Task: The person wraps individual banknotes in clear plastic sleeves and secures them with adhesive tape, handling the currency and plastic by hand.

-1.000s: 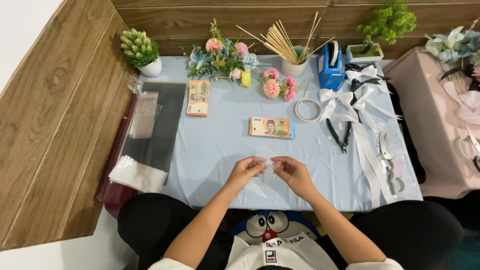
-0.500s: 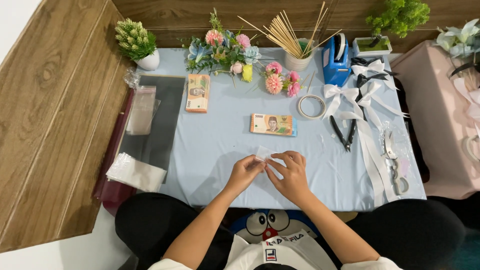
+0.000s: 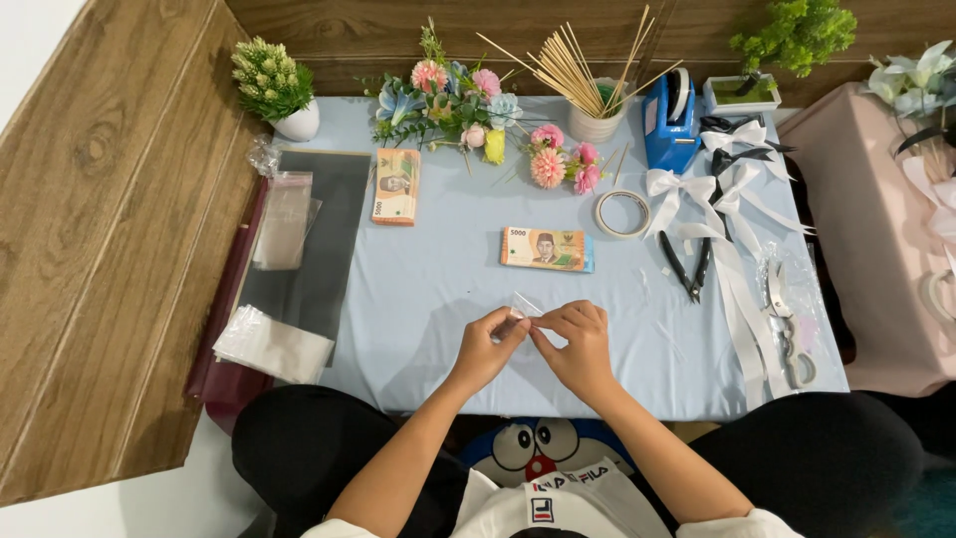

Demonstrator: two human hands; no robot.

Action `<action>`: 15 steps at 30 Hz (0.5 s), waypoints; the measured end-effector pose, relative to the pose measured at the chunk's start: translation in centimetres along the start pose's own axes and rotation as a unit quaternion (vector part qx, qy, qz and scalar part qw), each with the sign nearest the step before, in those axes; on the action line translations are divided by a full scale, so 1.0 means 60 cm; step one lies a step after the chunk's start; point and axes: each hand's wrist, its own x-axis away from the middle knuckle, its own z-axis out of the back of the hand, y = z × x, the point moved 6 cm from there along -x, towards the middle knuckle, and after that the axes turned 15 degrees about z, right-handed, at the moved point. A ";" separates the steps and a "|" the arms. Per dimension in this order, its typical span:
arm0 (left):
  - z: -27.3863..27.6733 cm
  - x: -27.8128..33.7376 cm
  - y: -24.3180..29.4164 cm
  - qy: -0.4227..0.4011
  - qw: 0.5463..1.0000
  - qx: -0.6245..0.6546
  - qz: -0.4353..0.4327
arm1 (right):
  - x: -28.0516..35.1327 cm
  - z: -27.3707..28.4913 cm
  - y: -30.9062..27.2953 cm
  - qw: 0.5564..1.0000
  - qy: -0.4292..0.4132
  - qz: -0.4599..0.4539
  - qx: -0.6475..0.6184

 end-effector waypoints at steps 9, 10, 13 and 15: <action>-0.009 0.028 0.051 0.000 0.985 -0.125 -0.120 | 0.037 0.007 0.027 0.991 -0.022 -0.102 -0.086; -0.011 0.028 0.045 -0.001 0.985 -0.126 -0.120 | 0.034 0.009 0.023 0.991 -0.022 -0.102 -0.086; -0.018 0.030 0.040 0.014 0.976 -0.168 -0.140 | 0.027 0.013 0.022 0.987 -0.033 -0.122 -0.103; -0.021 0.035 0.046 0.016 0.970 -0.182 -0.161 | 0.031 0.011 0.028 0.984 -0.033 -0.133 -0.109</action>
